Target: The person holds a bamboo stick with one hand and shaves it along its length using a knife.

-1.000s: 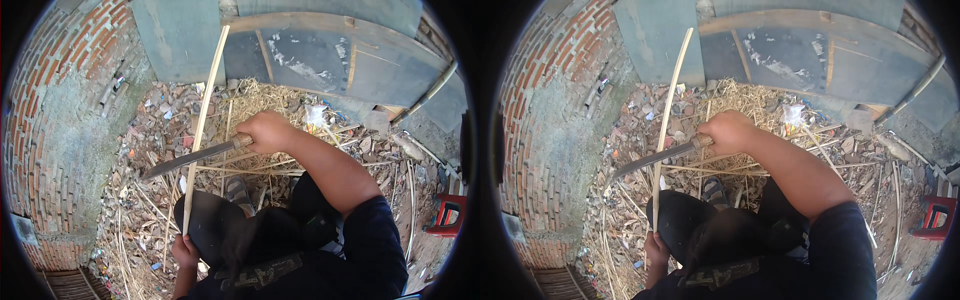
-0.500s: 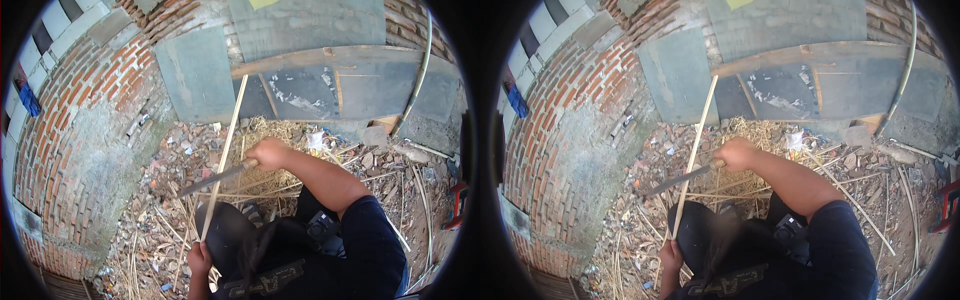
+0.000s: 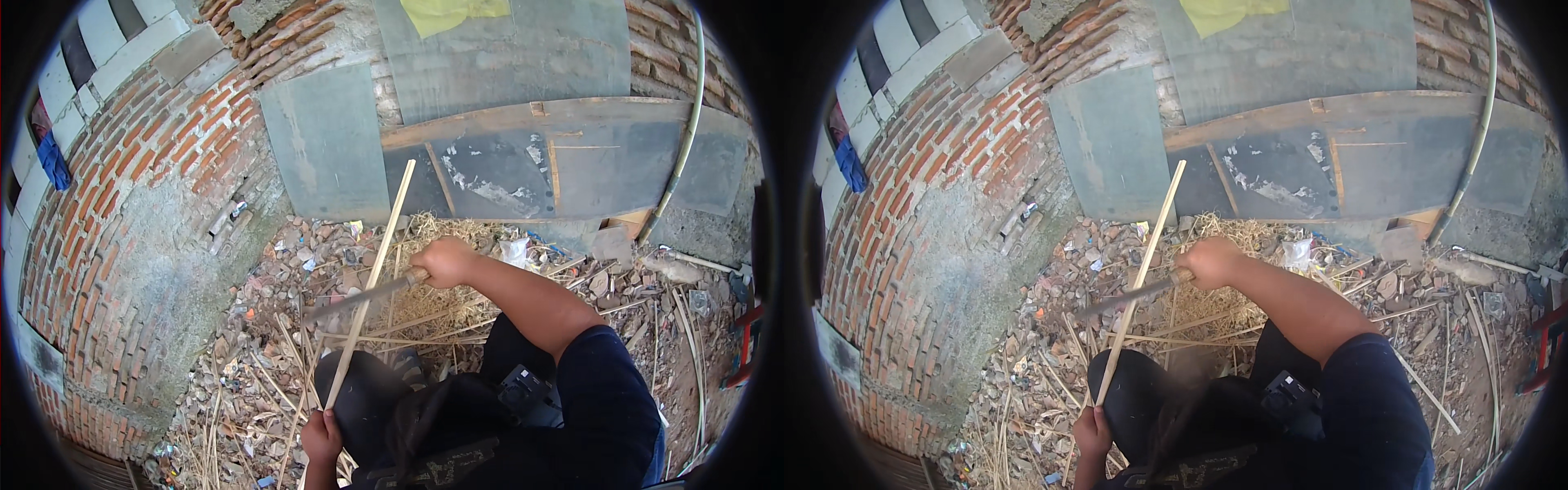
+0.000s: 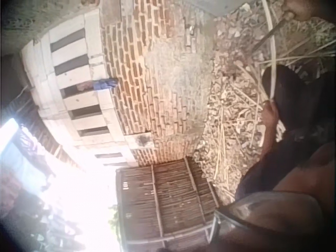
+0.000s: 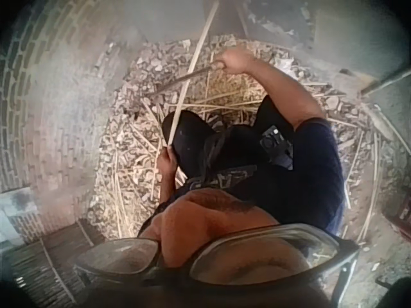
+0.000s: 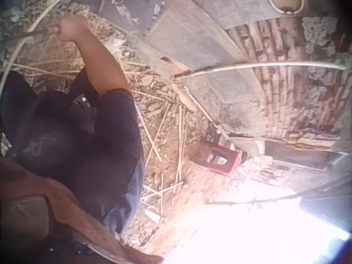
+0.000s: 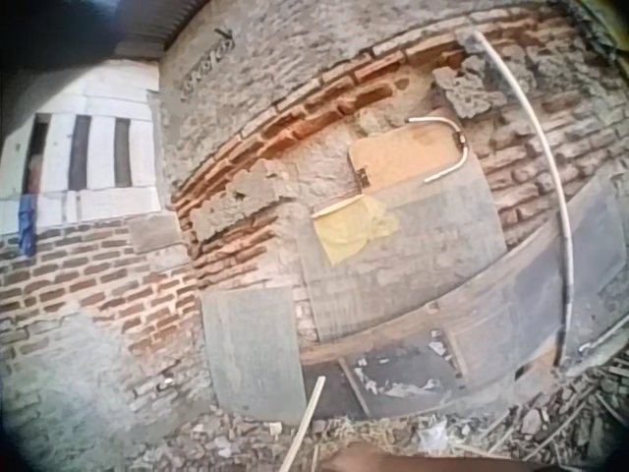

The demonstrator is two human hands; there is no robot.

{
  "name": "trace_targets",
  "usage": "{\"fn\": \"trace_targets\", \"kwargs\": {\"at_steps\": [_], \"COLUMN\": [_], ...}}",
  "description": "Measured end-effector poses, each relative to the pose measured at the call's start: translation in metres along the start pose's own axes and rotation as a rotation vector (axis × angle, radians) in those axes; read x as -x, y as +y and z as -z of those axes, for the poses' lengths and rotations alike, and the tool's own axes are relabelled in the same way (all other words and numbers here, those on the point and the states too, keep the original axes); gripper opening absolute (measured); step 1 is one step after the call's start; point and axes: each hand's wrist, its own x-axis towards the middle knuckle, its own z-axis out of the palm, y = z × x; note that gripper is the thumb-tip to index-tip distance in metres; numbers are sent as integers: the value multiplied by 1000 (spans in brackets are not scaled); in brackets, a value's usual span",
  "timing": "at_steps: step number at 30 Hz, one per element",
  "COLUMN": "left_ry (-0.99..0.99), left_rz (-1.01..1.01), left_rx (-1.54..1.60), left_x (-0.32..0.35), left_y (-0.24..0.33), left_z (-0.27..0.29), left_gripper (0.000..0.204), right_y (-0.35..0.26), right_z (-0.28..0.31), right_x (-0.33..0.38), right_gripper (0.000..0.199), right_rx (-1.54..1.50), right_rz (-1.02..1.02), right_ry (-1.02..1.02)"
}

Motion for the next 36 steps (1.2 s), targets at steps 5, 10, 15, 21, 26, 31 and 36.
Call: {"fn": "trace_targets", "kwargs": {"at_steps": [5,10,15,21,26,31,36], "left_ry": [-22,-25,-14,-82,-59,-63,-64], "left_rz": [32,11,2,33,20,66,-4], "left_rx": [-4,-2,3,-33,36,80,52], "left_x": [-6,0,-5,-4,-3,-10,3], "left_y": [9,10,7,6,-1,4,-5], "left_z": [1,-3,-7,1,-2,-1,1], "left_gripper": [37,37,37,37,38,42,38], "right_y": [15,-10,24,9,5,28,0], "right_z": [-18,2,-15,-13,-9,-27,-4], "right_x": [-3,1,-8,-4,-13,-12,0], "right_gripper": [25,20,18,19,21,24,24], "right_rx": [-127,8,-197,-130,-173,-191,-16], "right_rz": [-89,67,-172,-182,-135,-242,-91], "right_ry": [47,-42,-8,16,-21,125,87]}}
